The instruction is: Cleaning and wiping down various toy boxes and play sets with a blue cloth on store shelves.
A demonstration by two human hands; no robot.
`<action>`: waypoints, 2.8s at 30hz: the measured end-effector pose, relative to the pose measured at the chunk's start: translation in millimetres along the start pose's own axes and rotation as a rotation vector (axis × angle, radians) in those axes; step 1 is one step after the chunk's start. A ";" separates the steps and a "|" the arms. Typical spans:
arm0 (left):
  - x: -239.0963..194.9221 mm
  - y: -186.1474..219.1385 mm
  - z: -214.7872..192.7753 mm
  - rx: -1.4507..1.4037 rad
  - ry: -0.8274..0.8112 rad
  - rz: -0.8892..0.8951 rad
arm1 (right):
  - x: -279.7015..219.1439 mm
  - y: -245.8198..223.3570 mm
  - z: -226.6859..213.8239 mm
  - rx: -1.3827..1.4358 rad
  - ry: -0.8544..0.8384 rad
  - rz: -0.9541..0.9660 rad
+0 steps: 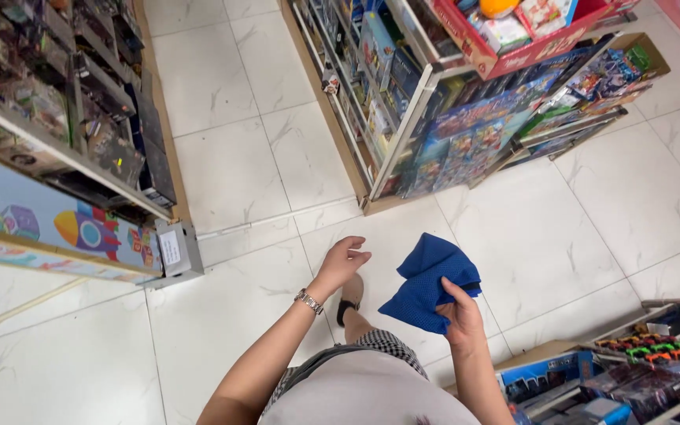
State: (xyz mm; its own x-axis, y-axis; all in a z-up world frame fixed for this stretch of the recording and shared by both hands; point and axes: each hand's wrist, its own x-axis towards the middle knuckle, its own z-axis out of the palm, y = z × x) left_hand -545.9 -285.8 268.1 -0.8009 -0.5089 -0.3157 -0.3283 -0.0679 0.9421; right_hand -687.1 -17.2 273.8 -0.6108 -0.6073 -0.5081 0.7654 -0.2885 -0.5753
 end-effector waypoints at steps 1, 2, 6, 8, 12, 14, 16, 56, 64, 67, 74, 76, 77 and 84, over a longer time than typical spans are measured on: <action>22.8 22.6 -0.8 0.006 -0.005 0.013 | 8.1 -17.5 24.2 0.005 -0.005 -0.013; 45.2 45.1 -1.0 -0.085 -0.047 0.022 | 15.7 -35.2 47.7 0.012 0.012 -0.022; 130.9 113.3 9.3 -0.407 -0.217 0.037 | 63.6 -81.9 62.3 0.039 0.028 -0.068; 169.6 148.2 11.7 -0.488 -0.261 0.034 | 84.1 -96.8 57.5 0.035 0.058 -0.092; 242.0 204.7 10.0 -0.629 -0.323 0.051 | 103.3 -119.0 56.1 0.041 0.144 -0.118; 283.9 230.2 13.7 -0.611 -0.318 0.101 | 109.7 -122.4 55.1 0.030 0.200 -0.124; 329.2 263.9 21.0 -0.596 -0.313 0.155 | 116.9 -127.2 53.2 0.016 0.255 -0.134; 560.6 390.8 2.8 -0.873 -1.056 -0.359 | 273.1 -173.2 197.9 0.212 0.348 -0.738; 505.1 380.7 -135.8 -0.395 -0.798 -0.114 | 284.7 -258.9 303.9 0.057 0.205 -0.973; 483.8 371.0 -163.7 -0.175 -0.646 -0.189 | 321.5 -275.9 305.8 -0.153 0.170 -1.190; 438.6 354.0 -172.8 0.086 -0.532 -0.073 | 386.7 -270.5 454.3 -1.619 0.373 -1.105; 435.0 344.1 -169.5 0.153 -0.489 -0.016 | 389.4 -250.6 475.8 -1.982 0.222 -1.014; 438.7 334.7 -168.0 0.127 -0.421 0.064 | 388.5 -240.9 476.7 -1.937 0.043 -0.989; 423.9 332.9 -161.7 0.125 -0.340 0.039 | 407.9 -257.1 458.3 -1.935 -0.272 -1.058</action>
State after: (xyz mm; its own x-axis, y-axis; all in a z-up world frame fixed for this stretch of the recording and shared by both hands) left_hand -913.7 -662.9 466.1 -0.9278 -0.1927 -0.3194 -0.3362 0.0615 0.9398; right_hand -1040.2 -530.0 508.3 -0.3776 -0.8768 0.2978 -0.9030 0.2774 -0.3281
